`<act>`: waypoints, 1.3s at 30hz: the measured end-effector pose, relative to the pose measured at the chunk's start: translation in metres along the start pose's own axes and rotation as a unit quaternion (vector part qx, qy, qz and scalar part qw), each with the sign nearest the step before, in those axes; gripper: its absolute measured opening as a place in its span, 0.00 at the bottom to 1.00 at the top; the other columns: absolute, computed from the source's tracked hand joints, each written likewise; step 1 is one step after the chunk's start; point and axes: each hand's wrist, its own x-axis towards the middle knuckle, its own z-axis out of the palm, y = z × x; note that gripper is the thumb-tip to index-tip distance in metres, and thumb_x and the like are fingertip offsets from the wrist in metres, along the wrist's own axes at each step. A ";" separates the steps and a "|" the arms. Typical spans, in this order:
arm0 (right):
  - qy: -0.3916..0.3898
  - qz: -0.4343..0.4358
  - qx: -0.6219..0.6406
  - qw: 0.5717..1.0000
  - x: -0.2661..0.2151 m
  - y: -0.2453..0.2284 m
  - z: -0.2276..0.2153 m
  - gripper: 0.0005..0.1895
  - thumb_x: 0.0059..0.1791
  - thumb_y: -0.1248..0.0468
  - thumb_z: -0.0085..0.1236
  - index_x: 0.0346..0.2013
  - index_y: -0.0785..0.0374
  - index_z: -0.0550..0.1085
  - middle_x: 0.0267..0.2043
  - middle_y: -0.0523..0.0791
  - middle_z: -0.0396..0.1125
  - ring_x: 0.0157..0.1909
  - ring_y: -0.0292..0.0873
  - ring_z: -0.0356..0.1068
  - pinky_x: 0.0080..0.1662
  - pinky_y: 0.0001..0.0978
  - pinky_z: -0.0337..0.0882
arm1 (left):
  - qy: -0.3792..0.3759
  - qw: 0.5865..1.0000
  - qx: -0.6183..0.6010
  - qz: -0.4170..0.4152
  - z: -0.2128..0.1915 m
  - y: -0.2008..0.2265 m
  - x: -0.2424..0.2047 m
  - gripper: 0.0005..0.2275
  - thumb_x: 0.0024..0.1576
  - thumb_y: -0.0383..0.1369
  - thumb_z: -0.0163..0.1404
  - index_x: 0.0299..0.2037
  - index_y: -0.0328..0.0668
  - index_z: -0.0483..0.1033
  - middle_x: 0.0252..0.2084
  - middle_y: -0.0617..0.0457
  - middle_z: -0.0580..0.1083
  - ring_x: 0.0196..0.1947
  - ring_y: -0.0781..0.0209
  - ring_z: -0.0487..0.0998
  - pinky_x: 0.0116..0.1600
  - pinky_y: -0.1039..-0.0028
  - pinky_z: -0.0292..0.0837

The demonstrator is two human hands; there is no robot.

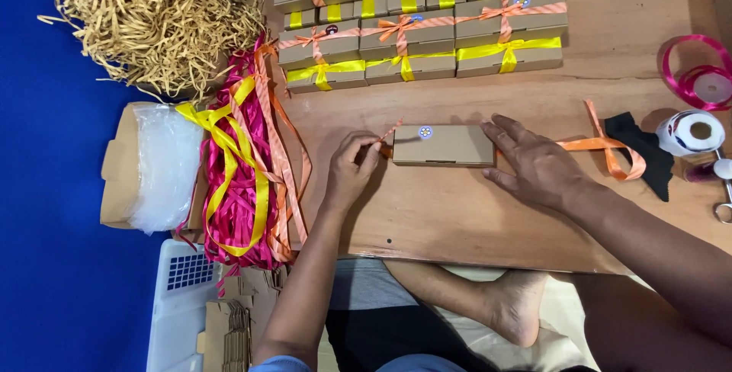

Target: The person places sunglasses into a small cardboard box, closes it, and ties an orange ribbon around it. They then assemble a new cardboard box, place a pair of sunglasses inside, and wipe the lenses with a black cloth.

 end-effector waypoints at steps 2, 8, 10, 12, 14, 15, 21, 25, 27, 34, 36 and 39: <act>-0.005 0.004 -0.003 1.000 0.004 -0.001 0.001 0.41 0.51 0.42 0.49 0.76 0.50 0.54 0.78 0.47 0.49 0.71 0.56 0.61 0.66 0.47 0.66 | 0.011 1.000 -0.010 -0.027 0.005 -0.011 -0.006 0.04 0.62 0.30 0.56 0.42 0.41 0.79 0.38 0.48 0.79 0.39 0.50 0.83 0.44 0.63 0.79; -0.002 0.003 0.004 1.000 0.001 -0.010 -0.006 0.35 0.52 0.46 0.51 0.73 0.49 0.59 0.76 0.47 0.53 0.72 0.54 0.60 0.66 0.45 0.66 | 0.052 0.997 -0.040 -0.033 0.014 -0.008 0.004 0.02 0.60 0.29 0.54 0.38 0.42 0.74 0.25 0.49 0.75 0.24 0.53 0.79 0.32 0.69 0.76; -0.009 0.010 0.009 1.000 0.000 -0.010 -0.007 0.35 0.52 0.45 0.50 0.73 0.48 0.59 0.76 0.46 0.52 0.73 0.53 0.60 0.66 0.45 0.66 | 0.064 0.995 -0.069 -0.028 0.016 0.005 0.010 0.03 0.60 0.26 0.53 0.36 0.43 0.72 0.17 0.52 0.73 0.17 0.59 0.76 0.29 0.74 0.74; -0.014 0.008 -0.008 1.000 0.000 -0.009 -0.006 0.35 0.52 0.44 0.49 0.73 0.45 0.59 0.77 0.44 0.52 0.73 0.51 0.59 0.67 0.44 0.66 | 0.048 0.998 -0.045 0.020 0.019 0.016 0.017 0.03 0.57 0.26 0.56 0.34 0.41 0.73 0.34 0.48 0.80 0.33 0.48 0.82 0.38 0.67 0.77; -0.013 0.008 -0.011 1.000 0.001 -0.009 -0.006 0.34 0.52 0.44 0.48 0.73 0.45 0.59 0.76 0.44 0.52 0.73 0.51 0.59 0.67 0.44 0.66 | 0.049 0.997 -0.038 0.040 0.023 0.015 0.021 0.04 0.57 0.25 0.56 0.33 0.41 0.73 0.35 0.49 0.80 0.35 0.50 0.82 0.40 0.68 0.77; -0.010 0.006 -0.013 1.000 0.001 -0.008 -0.006 0.34 0.53 0.43 0.48 0.73 0.45 0.60 0.76 0.44 0.53 0.73 0.51 0.59 0.67 0.44 0.66 | 0.051 0.996 -0.030 0.061 0.025 0.014 0.023 0.05 0.57 0.25 0.56 0.33 0.41 0.72 0.36 0.49 0.80 0.36 0.51 0.82 0.42 0.69 0.77; -0.012 0.004 -0.021 1.000 0.004 -0.001 0.002 0.34 0.52 0.44 0.48 0.73 0.43 0.58 0.77 0.42 0.51 0.74 0.50 0.58 0.67 0.44 0.66 | -0.027 0.990 -0.008 0.140 0.033 0.019 0.031 0.03 0.56 0.27 0.57 0.35 0.44 0.75 0.36 0.54 0.79 0.38 0.50 0.81 0.45 0.66 0.77; -0.022 0.013 -0.016 1.000 0.004 -0.002 0.000 0.34 0.53 0.44 0.47 0.73 0.42 0.58 0.77 0.42 0.50 0.74 0.49 0.57 0.67 0.43 0.65 | -0.063 0.983 0.019 0.174 0.029 0.026 0.033 0.03 0.58 0.26 0.57 0.36 0.41 0.75 0.36 0.49 0.78 0.39 0.46 0.80 0.46 0.62 0.76; -0.022 0.010 -0.030 0.999 0.005 -0.001 0.000 0.34 0.53 0.43 0.46 0.73 0.41 0.57 0.78 0.40 0.49 0.74 0.47 0.57 0.67 0.43 0.65 | -0.092 0.979 0.017 0.179 0.023 0.030 0.031 0.05 0.59 0.26 0.56 0.43 0.38 0.77 0.39 0.46 0.78 0.43 0.43 0.79 0.48 0.58 0.75; -0.016 0.005 -0.026 1.000 0.003 -0.003 0.000 0.33 0.53 0.45 0.47 0.74 0.42 0.57 0.77 0.42 0.51 0.74 0.48 0.58 0.66 0.42 0.66 | -0.130 0.967 0.095 0.197 0.023 0.017 0.027 0.11 0.56 0.28 0.59 0.49 0.39 0.78 0.45 0.48 0.75 0.50 0.45 0.76 0.53 0.59 0.70; -0.017 0.006 -0.027 0.999 0.003 -0.003 -0.001 0.33 0.53 0.44 0.47 0.73 0.42 0.58 0.77 0.42 0.51 0.74 0.48 0.58 0.66 0.42 0.66 | -0.143 0.965 0.113 0.189 0.025 0.015 0.029 0.04 0.56 0.28 0.59 0.39 0.44 0.80 0.40 0.54 0.74 0.47 0.50 0.75 0.52 0.61 0.69; -0.016 0.006 -0.023 1.000 0.002 -0.005 -0.003 0.33 0.53 0.45 0.47 0.73 0.42 0.59 0.77 0.43 0.51 0.73 0.49 0.59 0.66 0.42 0.67 | -0.150 0.961 0.123 0.198 0.027 0.017 0.033 0.03 0.57 0.27 0.57 0.37 0.43 0.77 0.38 0.54 0.73 0.45 0.51 0.75 0.50 0.62 0.70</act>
